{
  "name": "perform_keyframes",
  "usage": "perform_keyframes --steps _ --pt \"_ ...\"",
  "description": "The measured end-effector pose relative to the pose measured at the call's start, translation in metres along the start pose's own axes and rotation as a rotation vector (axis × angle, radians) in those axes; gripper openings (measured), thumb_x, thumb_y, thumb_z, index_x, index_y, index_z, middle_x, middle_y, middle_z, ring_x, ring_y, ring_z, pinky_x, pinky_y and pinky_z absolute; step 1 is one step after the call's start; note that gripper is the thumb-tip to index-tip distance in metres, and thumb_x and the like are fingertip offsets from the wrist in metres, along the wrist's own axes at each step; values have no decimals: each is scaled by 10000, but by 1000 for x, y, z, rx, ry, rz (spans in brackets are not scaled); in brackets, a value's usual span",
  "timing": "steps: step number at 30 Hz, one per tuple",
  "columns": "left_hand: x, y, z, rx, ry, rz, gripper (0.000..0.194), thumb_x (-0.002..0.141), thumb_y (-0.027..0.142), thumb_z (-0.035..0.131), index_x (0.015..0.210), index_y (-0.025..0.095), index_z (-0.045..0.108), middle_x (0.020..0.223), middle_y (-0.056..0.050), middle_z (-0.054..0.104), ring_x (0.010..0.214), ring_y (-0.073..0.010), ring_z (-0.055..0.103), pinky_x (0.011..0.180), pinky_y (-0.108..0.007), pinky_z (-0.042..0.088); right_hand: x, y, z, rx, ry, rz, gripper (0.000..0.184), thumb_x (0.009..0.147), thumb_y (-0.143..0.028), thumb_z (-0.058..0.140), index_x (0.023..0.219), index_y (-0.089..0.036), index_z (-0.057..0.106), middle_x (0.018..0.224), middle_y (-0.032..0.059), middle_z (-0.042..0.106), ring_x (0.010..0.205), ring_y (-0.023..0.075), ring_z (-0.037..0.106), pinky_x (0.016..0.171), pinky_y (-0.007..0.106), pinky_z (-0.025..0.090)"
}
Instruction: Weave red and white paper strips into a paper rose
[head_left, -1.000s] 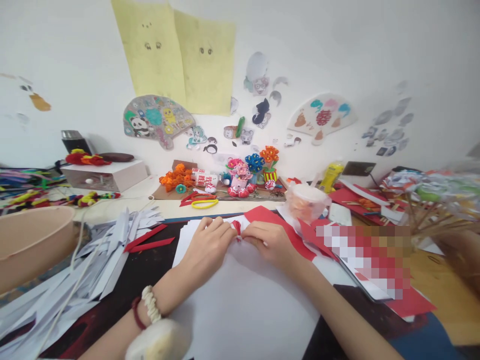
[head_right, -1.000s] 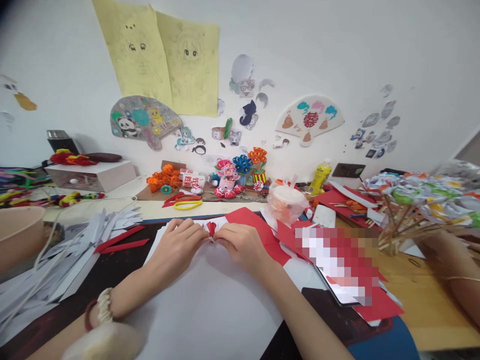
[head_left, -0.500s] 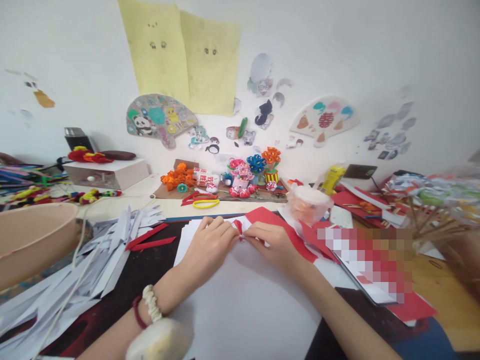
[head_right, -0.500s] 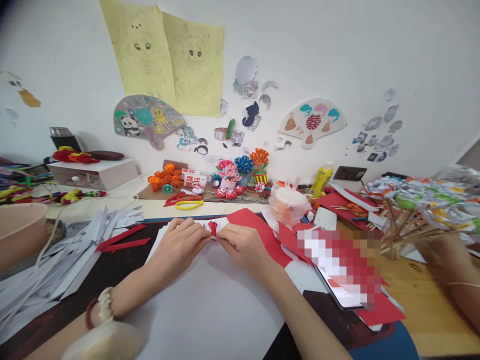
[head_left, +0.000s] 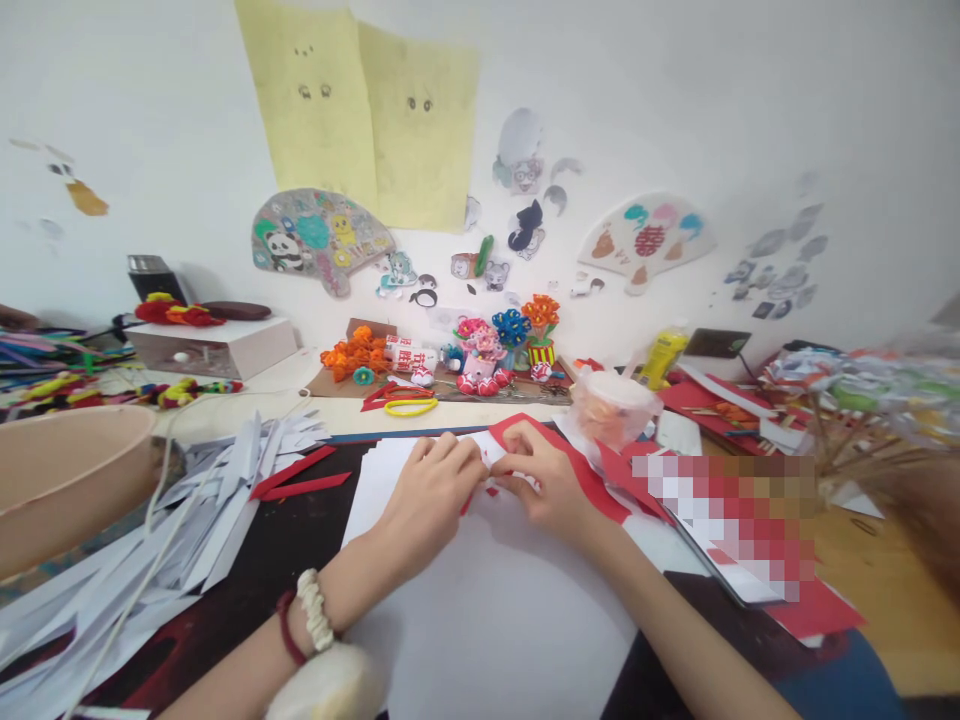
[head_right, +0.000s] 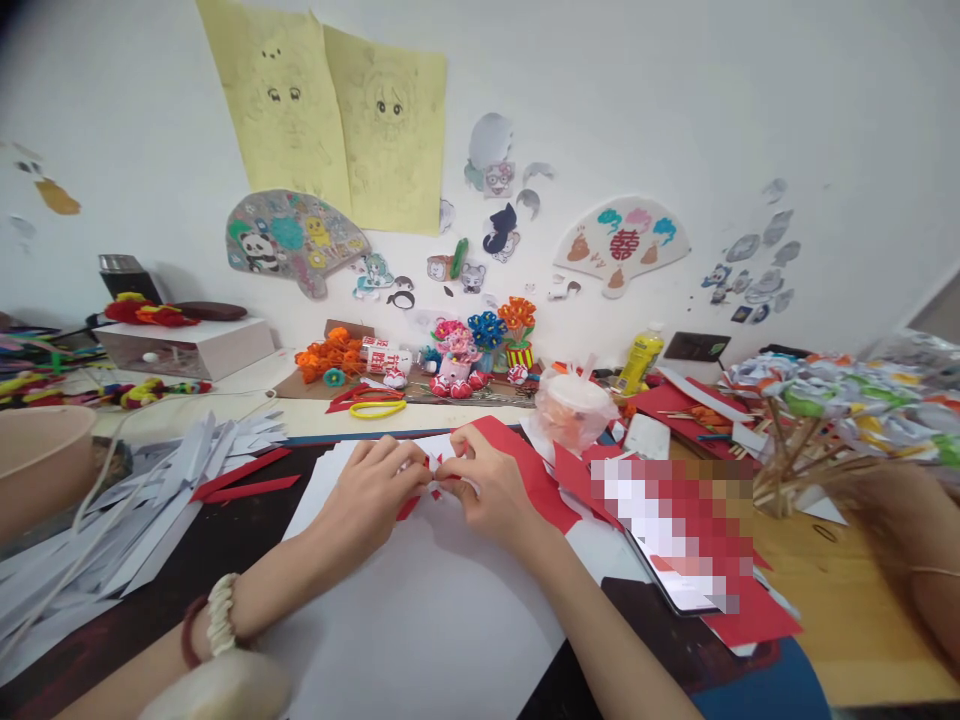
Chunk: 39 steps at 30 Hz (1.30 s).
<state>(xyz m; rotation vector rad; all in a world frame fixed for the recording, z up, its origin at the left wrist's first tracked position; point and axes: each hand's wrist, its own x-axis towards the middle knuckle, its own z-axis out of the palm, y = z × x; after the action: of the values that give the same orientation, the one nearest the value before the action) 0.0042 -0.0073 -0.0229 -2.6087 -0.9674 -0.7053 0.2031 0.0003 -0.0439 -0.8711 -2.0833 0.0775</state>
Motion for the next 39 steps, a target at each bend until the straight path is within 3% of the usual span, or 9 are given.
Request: perform_keyframes --steps 3,7,11,15,20,26,33,39 --pt "2 1 -2 -145 32 -133 130 929 139 514 839 201 584 959 -38 601 872 -216 486 698 -340 306 1 -1 1 27 0 19 143 884 -180 567 757 -198 631 874 36 475 690 143 486 608 260 394" --pt "2 3 -8 -251 80 -205 124 933 236 549 827 204 605 920 -25 607 848 -206 480 712 -343 297 2 -7 0 1 13 14 146 918 -234 547 804 -198 631 855 35 504 646 132 493 588 257 390" --pt "3 1 -9 -339 119 -310 179 930 231 560 768 209 632 843 -7 609 810 -191 472 705 -335 282 2 -13 -1 -29 172 43 153 960 -260 489 913 -187 615 833 42 598 715 150 573 626 252 412" --pt "3 -2 -8 -442 85 -387 186 921 238 573 760 218 663 832 -5 618 819 -192 484 715 -340 284 1 -12 6 -242 137 -112 216 891 -363 623 776 -181 604 626 -17 569 547 118 498 541 246 330" --pt "4 1 -12 -480 48 -432 176 880 269 625 721 220 684 812 -8 626 838 -205 502 723 -350 285 0 -10 17 -312 131 -236 301 940 -200 509 641 -175 532 539 -31 515 466 90 396 482 242 258" --pt "9 3 -16 -526 55 -518 175 843 215 629 676 209 681 804 -14 618 860 -212 518 753 -357 314 -1 -11 21 -235 143 -238 249 895 -125 470 654 -179 501 537 -43 463 470 82 368 468 204 275" --pt "11 -1 -13 -562 93 -520 153 844 198 610 701 203 664 846 -14 627 891 -212 534 787 -355 341 -1 -12 18 -201 76 -218 237 892 -132 455 664 -186 491 556 -44 451 484 85 374 467 209 268" --pt "8 -7 -9 -522 47 -465 155 868 251 619 723 212 659 853 -9 630 888 -210 530 773 -352 327 -1 -14 19 -283 118 -230 251 887 -127 469 643 -182 489 546 -47 451 479 84 343 465 216 260"
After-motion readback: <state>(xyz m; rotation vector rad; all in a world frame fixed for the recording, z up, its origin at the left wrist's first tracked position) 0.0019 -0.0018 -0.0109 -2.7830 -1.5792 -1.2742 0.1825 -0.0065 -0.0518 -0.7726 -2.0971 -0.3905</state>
